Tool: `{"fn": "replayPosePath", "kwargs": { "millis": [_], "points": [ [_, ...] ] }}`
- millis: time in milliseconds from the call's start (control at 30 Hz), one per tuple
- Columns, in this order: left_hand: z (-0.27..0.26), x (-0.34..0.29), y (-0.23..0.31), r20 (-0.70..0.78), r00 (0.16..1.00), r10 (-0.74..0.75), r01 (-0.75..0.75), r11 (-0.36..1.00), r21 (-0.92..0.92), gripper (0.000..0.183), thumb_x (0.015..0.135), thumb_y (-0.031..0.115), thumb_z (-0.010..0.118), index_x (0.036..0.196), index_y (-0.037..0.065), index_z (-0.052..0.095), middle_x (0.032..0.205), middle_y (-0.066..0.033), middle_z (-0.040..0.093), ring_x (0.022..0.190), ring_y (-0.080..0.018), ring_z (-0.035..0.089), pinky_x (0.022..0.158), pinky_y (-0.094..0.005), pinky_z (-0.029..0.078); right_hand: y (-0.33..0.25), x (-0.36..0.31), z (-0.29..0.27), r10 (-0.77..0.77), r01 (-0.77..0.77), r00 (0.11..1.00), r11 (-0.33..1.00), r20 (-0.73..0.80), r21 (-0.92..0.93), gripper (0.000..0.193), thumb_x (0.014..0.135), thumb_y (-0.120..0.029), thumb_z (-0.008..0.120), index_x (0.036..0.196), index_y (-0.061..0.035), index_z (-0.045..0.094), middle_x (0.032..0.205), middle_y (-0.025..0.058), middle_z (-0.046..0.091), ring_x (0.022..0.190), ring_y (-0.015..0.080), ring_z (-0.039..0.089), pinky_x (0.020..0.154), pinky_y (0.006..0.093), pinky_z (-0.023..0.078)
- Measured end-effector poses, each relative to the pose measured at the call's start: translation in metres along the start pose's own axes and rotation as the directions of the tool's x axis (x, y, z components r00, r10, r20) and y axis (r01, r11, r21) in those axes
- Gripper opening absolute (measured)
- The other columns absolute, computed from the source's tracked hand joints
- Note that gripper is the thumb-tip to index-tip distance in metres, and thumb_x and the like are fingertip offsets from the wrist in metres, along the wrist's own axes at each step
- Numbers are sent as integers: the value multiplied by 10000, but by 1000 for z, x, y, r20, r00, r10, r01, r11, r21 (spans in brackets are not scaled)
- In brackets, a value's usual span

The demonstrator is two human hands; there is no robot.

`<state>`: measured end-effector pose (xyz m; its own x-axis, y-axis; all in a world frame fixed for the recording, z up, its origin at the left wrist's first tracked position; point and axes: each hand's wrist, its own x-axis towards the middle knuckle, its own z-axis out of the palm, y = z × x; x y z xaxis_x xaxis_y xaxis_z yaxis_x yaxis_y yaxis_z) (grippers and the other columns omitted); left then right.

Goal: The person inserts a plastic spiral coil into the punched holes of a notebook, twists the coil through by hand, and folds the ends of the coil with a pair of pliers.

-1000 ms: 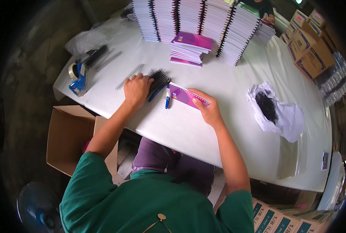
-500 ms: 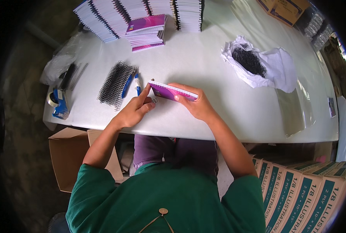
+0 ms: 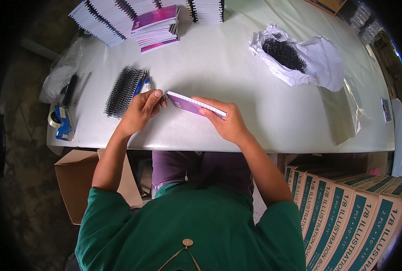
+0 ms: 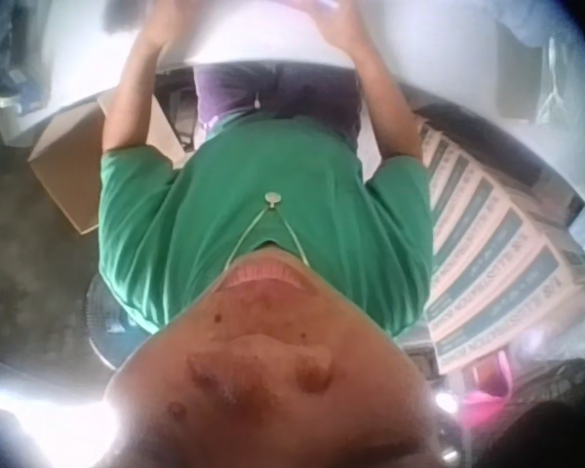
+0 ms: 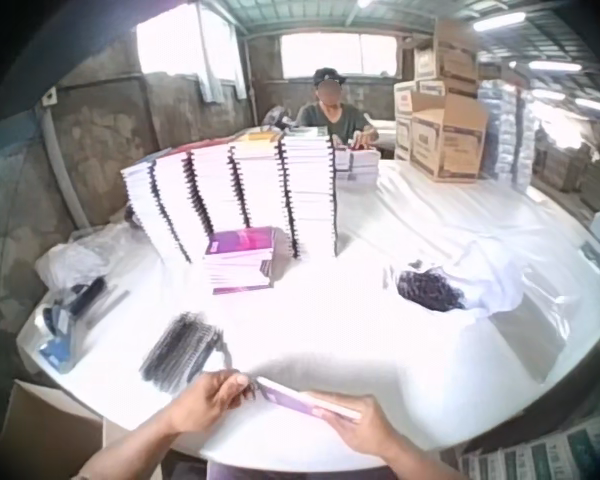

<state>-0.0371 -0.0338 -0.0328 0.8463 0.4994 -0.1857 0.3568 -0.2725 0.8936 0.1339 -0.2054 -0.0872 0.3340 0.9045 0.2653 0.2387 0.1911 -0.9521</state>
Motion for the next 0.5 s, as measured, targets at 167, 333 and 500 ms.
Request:
{"fn": "replayPosePath", "kwargs": {
  "millis": [167, 333, 500],
  "points": [
    [-13, 12, 13, 211, 925, -317, 361, 906, -220, 466, 950, 436, 431, 704, 54, 530, 490, 55, 310, 410, -53, 261, 380, -222, 246, 9, 0, 5, -151, 151, 988, 988, -32, -19, 326, 835, 48, 567, 1146, -44, 607, 1079, 109, 650, 909, 154, 642, 799, 253, 499],
    [-29, 22, 17, 241, 954, -179, 222, 960, -168, 361, 894, 376, 560, 781, 34, 559, 576, 1, 436, 497, -90, 379, 462, -223, 323, 10, -2, 0, -173, 175, 984, 982, 33, -64, 324, 823, 49, 579, 1133, -37, 612, 1073, 117, 651, 887, 175, 651, 779, 256, 502],
    [-16, 5, 26, 159, 919, 361, -395, 851, 347, 203, 802, 168, 680, 927, 41, 584, 885, -30, 579, 807, -171, 530, 784, -323, 414, 3, -10, 2, -32, 33, 999, 999, -24, 27, 301, 831, 19, 590, 1126, -36, 616, 1029, 131, 663, 827, 169, 654, 739, 248, 494]
  ]
}}
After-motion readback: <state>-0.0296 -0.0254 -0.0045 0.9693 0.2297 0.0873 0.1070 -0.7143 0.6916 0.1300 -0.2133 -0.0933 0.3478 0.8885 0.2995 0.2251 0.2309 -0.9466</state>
